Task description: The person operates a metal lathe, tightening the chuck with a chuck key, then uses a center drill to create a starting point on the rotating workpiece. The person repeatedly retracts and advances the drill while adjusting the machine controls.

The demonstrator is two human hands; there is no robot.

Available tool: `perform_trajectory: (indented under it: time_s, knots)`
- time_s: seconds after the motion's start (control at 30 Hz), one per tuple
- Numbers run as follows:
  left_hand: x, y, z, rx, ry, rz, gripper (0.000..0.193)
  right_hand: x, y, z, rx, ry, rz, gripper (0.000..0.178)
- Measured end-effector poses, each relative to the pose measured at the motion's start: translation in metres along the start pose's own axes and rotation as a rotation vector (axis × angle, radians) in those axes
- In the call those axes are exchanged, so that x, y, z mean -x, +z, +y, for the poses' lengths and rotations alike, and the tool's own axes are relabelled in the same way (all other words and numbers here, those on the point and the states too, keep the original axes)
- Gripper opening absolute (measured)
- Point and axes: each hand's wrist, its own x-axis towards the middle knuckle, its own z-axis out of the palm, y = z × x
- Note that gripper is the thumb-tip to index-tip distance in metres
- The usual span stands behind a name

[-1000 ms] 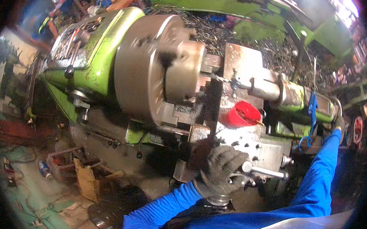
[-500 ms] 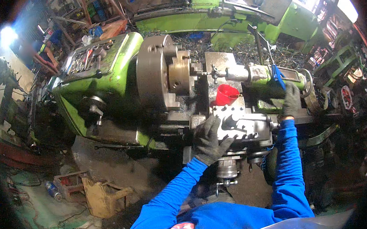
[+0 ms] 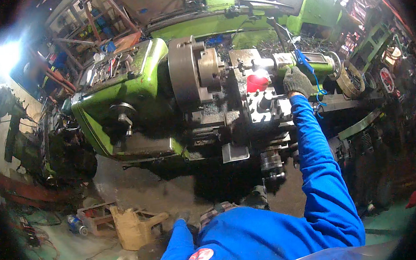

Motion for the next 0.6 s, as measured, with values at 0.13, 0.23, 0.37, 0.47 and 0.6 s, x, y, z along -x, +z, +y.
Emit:
perform_trajectory:
  time_s: [0.13, 0.23, 0.37, 0.47, 0.6]
  knots:
    - [0.006, 0.020, -0.018, 0.064, -0.017, 0.006, 0.071, -0.003, -0.003, -0.003, -0.001, 0.080, -0.028, 0.046]
    - [0.007, 0.020, -0.005, 0.093, 0.027, 0.035, 0.070, -0.002, -0.005, -0.003, -0.053, 0.081, -0.001, 0.046]
    - [0.001, -0.001, 0.038, 0.099, 0.140, 0.137, 0.070, -0.006, 0.004, 0.011, -0.152, 0.037, 0.073, 0.045]
    - [-0.003, -0.015, 0.076, 0.110, 0.264, 0.227, 0.069, 0.007, -0.014, -0.002, -0.164, 0.016, 0.080, 0.045]
    - [0.027, -0.036, 0.148, 0.163, 0.378, 0.132, 0.060, 0.008, -0.016, 0.001, -0.114, -0.044, 0.085, 0.046]
